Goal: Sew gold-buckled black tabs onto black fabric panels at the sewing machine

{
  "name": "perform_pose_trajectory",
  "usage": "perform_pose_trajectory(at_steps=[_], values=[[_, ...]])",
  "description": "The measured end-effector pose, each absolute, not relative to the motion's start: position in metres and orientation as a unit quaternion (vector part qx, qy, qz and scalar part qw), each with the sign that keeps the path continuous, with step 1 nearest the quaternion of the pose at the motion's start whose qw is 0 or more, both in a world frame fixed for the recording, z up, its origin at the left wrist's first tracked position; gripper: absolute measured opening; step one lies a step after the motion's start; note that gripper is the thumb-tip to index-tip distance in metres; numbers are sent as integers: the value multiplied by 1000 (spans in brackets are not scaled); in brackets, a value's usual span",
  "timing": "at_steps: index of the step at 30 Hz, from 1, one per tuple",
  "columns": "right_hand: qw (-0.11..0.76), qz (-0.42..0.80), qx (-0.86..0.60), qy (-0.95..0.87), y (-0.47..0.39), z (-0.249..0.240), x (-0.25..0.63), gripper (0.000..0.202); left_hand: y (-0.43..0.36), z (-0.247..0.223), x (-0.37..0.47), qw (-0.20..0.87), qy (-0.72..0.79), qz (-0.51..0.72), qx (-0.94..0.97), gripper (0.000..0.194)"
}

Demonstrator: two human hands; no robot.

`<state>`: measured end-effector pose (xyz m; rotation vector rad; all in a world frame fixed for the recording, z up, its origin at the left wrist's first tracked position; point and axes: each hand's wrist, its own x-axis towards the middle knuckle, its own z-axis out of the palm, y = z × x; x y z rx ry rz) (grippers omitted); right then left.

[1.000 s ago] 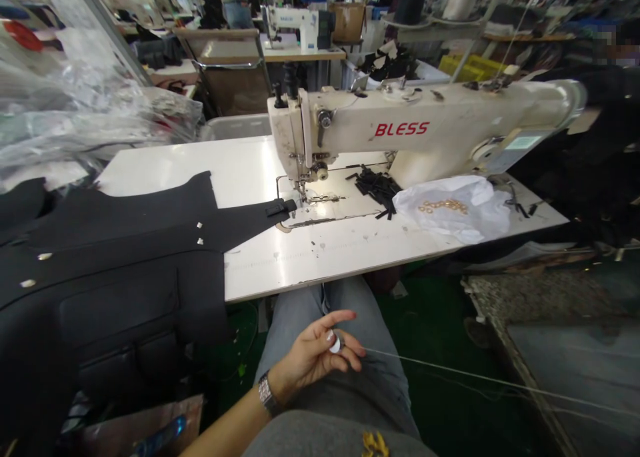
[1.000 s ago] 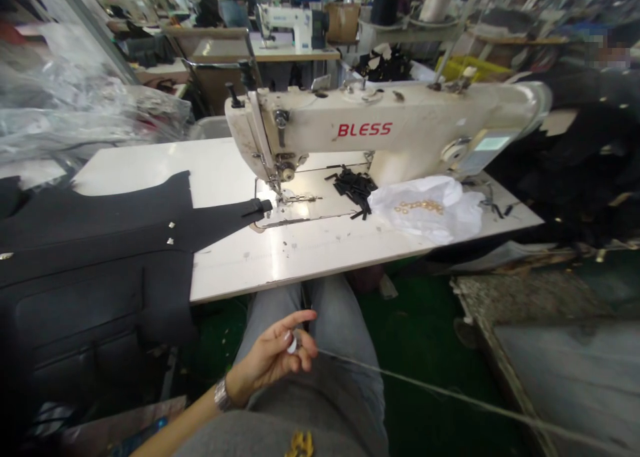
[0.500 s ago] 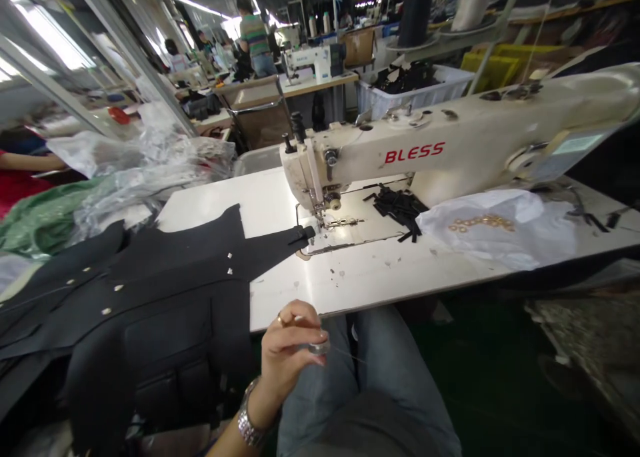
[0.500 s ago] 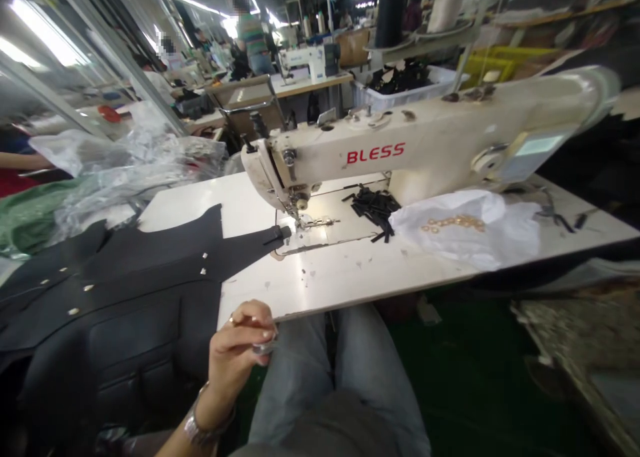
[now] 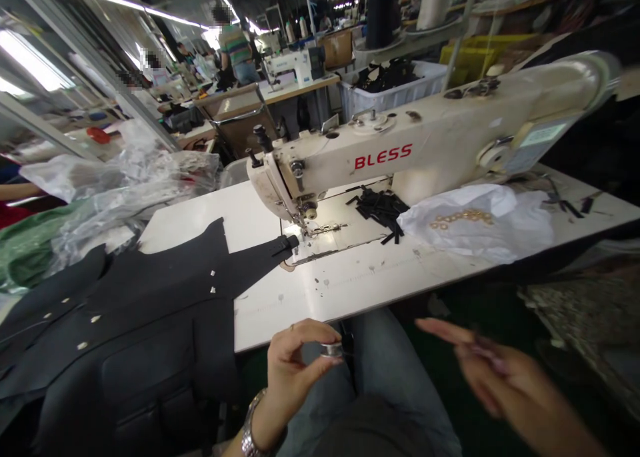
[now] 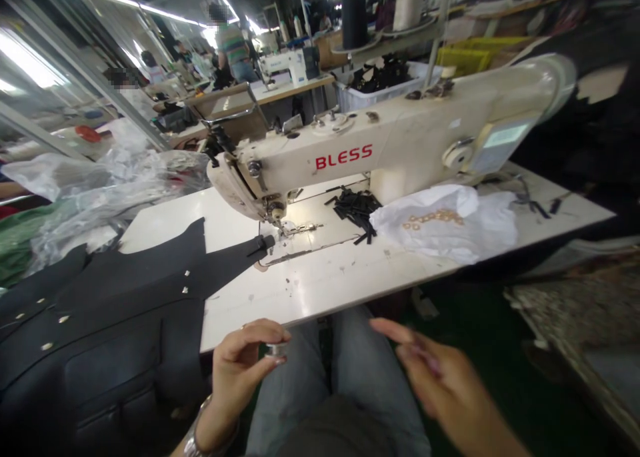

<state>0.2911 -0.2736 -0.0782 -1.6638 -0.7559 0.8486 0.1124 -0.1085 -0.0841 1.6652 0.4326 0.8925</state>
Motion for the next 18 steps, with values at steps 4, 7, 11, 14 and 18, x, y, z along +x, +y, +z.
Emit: perform_pose_trajectory(at_steps=[4, 7, 11, 14, 18], values=[[472, 565, -547, -399, -217, -81, 258, 41, -109, -79, 112, 548, 181, 388, 718, 19], [496, 503, -572, -417, -200, -77, 245, 32, -108, -81, 109, 548, 209, 385, 713, 17], [502, 388, -620, -462, -205, -71, 246, 30, -111, -86, 109, 569, 239, 356, 701, 13], [509, 311, -621, -508, -213, -68, 244, 25, -114, -84, 111, 570, 221, 357, 706, 14], [537, 253, -642, -486, -218, -70, 238, 24, -116, -80, 114, 635, 202, 400, 629, 16]])
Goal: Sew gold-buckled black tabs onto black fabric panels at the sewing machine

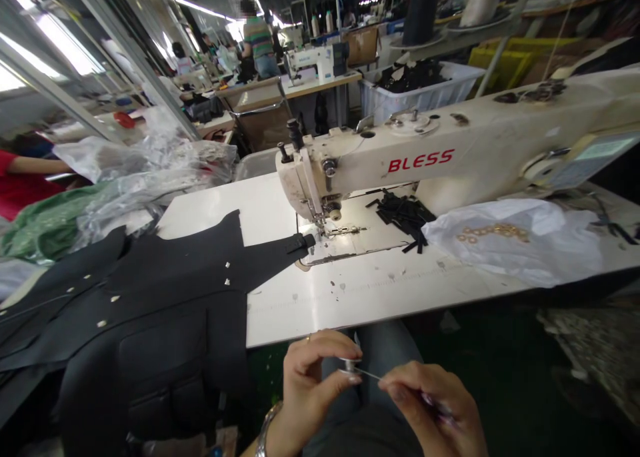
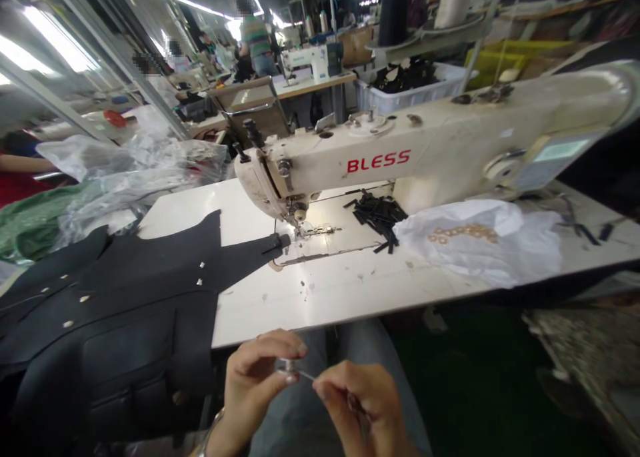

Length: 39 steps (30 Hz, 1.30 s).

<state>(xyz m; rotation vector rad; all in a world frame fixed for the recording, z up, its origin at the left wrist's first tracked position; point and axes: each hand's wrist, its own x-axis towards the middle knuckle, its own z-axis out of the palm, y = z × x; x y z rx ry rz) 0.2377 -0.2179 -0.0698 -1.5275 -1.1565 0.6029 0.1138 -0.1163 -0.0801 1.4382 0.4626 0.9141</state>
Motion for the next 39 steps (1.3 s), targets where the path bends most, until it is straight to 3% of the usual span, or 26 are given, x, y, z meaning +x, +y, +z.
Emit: perform_pose_trajectory(at_steps=[7, 12, 15, 20, 22, 26, 31, 36, 39], values=[[576, 462, -603, -303, -198, -98, 230, 36, -124, -85, 128, 735, 198, 463, 455, 15], [604, 508, -571, -226, -180, -107, 223, 41, -123, -90, 128, 736, 187, 461, 459, 16], [608, 486, -579, -243, -184, -101, 228, 37, -119, -93, 124, 704, 217, 486, 470, 20], [557, 275, -663, -417, -210, -68, 239, 29, -118, -95, 119, 578, 232, 497, 605, 27], [530, 247, -654, -480, -218, -59, 241, 25, -119, -95, 118, 548, 230, 482, 644, 27], [540, 279, -668, -430, -220, -64, 255, 17, -118, -94, 113, 535, 260, 493, 636, 34], [581, 245, -725, -277, -211, -79, 280, 26, -116, -87, 107, 507, 242, 494, 664, 32], [518, 428, -620, -406, -189, -70, 268, 26, -117, -86, 107, 519, 239, 480, 665, 34], [491, 461, -575, -465, -180, -65, 259, 16, -117, -87, 107, 532, 243, 466, 664, 33]])
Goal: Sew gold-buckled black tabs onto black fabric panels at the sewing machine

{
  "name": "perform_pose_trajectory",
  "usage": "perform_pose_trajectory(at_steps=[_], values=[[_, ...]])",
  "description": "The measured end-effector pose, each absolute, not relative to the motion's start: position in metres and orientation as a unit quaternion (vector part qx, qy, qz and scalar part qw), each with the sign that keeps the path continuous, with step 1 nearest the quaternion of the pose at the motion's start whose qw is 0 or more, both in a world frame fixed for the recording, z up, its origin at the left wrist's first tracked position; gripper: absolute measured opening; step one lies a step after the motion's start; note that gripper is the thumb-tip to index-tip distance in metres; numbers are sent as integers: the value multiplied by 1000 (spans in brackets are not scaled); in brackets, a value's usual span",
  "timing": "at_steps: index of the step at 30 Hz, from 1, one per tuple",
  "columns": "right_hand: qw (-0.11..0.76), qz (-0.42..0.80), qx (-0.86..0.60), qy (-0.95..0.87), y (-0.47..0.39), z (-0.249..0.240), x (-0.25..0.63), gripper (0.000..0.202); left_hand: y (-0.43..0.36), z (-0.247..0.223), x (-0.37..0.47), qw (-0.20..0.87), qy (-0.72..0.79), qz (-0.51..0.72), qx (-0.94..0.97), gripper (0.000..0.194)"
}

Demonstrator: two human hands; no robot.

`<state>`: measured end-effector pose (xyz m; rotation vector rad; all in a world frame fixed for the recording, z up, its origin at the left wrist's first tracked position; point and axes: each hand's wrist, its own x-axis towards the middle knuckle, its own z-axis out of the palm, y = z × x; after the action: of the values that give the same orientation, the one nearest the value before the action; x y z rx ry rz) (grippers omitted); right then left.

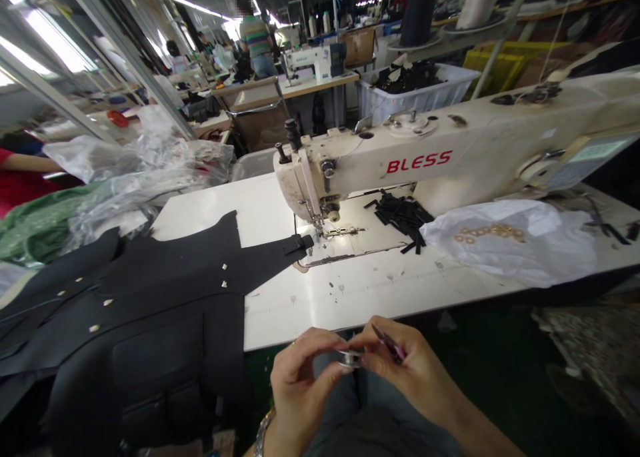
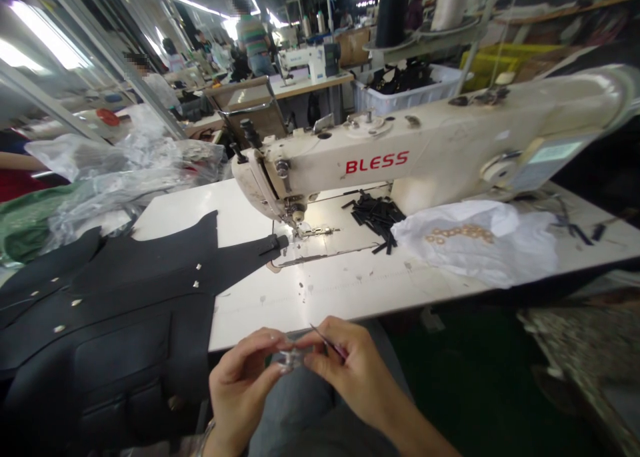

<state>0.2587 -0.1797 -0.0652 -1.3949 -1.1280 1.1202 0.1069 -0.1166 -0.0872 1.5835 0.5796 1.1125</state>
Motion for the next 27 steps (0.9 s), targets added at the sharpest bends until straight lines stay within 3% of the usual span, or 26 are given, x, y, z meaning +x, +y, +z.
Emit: perform_pose_trajectory(at_steps=[7, 12, 15, 21, 27], values=[[492, 345, -596, -532, -188, -58, 263, 18, -119, -89, 105, 602, 259, 366, 661, 33], [534, 296, -551, -569, -182, -53, 254, 13, -122, -87, 114, 816, 205, 273, 466, 26], [543, 279, -558, -562, -181, -56, 251, 11, -122, -88, 119, 891, 176, 261, 328, 24], [530, 260, -556, -585, -188, -61, 253, 9, -124, -94, 122, 931, 222, 233, 170, 28], [531, 246, -565, -582, -188, -54, 255, 9, -124, -95, 124, 924, 245, 244, 165, 26]])
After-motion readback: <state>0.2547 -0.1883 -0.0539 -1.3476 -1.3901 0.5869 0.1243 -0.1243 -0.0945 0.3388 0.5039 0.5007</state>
